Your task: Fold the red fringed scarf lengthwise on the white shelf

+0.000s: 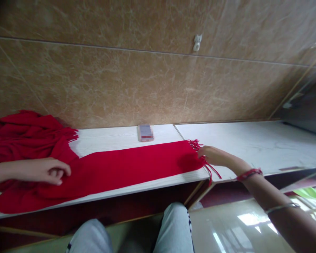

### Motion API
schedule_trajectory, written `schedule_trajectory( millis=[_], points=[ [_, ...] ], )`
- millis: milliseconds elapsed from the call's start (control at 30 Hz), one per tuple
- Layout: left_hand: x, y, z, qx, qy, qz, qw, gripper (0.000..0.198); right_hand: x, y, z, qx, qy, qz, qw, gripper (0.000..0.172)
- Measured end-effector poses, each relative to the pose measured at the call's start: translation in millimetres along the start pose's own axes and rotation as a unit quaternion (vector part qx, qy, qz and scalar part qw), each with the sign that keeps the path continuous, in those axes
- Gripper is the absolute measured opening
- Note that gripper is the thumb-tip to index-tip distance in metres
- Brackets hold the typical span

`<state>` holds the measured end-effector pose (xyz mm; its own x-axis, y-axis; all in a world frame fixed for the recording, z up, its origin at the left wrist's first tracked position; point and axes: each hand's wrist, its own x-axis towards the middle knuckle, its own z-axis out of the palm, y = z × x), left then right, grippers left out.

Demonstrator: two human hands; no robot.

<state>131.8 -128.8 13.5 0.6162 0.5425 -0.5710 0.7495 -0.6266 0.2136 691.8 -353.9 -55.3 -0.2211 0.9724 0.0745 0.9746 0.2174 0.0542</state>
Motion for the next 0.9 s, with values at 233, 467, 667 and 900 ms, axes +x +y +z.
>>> schedule_trajectory(
  millis=[233,467,667,900],
  points=[
    [100.4,92.2,22.0,0.074,0.299,0.061,0.949,0.058,104.6,-67.6,4.3,0.048,0.075,0.060,0.994,0.038],
    [133.7,105.7,53.8,0.092,0.301,0.000,0.949,0.058,128.3,-78.4,67.2,0.043,0.054,0.108,0.992,0.049],
    [155.3,94.4,32.2,0.092,0.300,0.009,0.949,0.062,137.2,-60.9,65.2,0.047,0.031,0.149,0.987,0.050],
    [160.6,124.8,10.0,0.156,0.264,0.049,0.950,0.053,150.7,-67.3,53.8,0.057,0.063,0.156,0.984,0.053]
  ],
)
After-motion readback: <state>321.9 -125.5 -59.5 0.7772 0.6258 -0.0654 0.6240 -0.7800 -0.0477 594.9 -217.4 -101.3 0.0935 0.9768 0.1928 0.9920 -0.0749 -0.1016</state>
